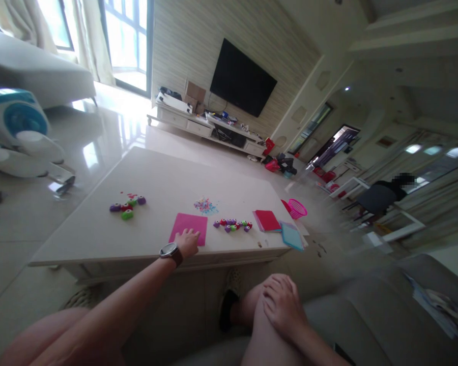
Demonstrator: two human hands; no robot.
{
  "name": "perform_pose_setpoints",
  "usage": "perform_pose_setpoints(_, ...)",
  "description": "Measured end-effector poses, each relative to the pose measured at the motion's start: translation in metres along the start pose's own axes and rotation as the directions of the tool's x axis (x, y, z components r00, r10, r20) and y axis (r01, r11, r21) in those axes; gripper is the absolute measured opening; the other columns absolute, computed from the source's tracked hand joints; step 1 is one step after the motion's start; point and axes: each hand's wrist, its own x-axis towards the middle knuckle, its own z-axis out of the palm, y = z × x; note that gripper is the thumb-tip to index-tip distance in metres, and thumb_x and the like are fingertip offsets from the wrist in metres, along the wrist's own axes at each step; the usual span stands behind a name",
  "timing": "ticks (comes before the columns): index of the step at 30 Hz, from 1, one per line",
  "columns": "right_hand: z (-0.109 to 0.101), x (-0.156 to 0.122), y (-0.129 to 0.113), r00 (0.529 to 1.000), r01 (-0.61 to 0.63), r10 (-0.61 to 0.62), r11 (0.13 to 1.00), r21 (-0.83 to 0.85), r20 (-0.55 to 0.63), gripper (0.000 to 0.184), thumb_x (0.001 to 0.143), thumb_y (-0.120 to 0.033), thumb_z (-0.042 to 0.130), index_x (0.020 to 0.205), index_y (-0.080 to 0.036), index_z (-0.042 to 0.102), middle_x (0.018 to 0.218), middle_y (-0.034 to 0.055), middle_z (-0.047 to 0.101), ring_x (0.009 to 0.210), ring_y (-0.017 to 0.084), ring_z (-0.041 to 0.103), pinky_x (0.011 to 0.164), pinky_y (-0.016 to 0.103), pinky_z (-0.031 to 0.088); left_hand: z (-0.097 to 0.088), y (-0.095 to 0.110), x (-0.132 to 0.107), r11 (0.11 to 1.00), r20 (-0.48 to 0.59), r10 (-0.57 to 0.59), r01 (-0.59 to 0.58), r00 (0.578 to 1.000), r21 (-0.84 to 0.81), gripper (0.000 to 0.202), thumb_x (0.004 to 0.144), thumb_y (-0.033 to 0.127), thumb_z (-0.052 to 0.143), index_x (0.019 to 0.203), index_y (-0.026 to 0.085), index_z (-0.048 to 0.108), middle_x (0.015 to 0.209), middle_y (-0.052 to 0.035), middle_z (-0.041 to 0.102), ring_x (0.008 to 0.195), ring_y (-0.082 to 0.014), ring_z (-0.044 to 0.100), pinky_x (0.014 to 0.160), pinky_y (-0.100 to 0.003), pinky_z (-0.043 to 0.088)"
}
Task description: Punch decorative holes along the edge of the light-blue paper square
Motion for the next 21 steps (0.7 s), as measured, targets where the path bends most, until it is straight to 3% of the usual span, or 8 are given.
perform_pose_setpoints(5,0.003,-0.002,-0.001,0.999,0.035,-0.035,0.999,-0.016,-0.010,0.025,0.084,-0.026,0.061,0.104,-0.032,0.074,0.130,0.0034,0.073,0.139,0.035,0.050,0.126,0.061,0.015,0.005,0.000,-0.002,1.000,0.036,-0.008,0.009,0.999,-0.014,0.060,0.083,0.014,0.058,0.142,0.023,0.061,0.161,-0.0214,0.043,0.145,-0.0443,0.042,0.102,-0.064,0.050)
perform_pose_setpoints(12,0.004,0.010,-0.018,0.999,0.033,-0.034,0.999,-0.041,-0.035,0.021,0.091,-0.026,0.060,0.105,-0.028,0.075,0.126,0.0037,0.074,0.136,0.030,0.052,0.125,0.054,0.018,0.001,0.008,-0.014,1.000,0.119,0.004,-0.008,0.993,0.031,0.055,0.085,0.016,0.060,0.140,0.023,0.061,0.149,-0.0203,0.052,0.138,-0.0433,0.046,0.099,-0.066,0.053)
perform_pose_setpoints(21,-0.001,0.025,-0.043,0.994,0.109,-0.110,0.993,-0.039,-0.027,0.009,0.089,-0.028,0.065,0.093,-0.027,0.073,0.114,0.0046,0.076,0.133,0.032,0.055,0.124,0.056,0.019,-0.006,0.021,-0.018,0.999,0.166,-0.030,0.023,0.986,0.044,0.061,0.087,0.018,0.060,0.148,0.024,0.056,0.157,-0.0220,0.045,0.146,-0.0506,0.037,0.100,-0.078,0.049)
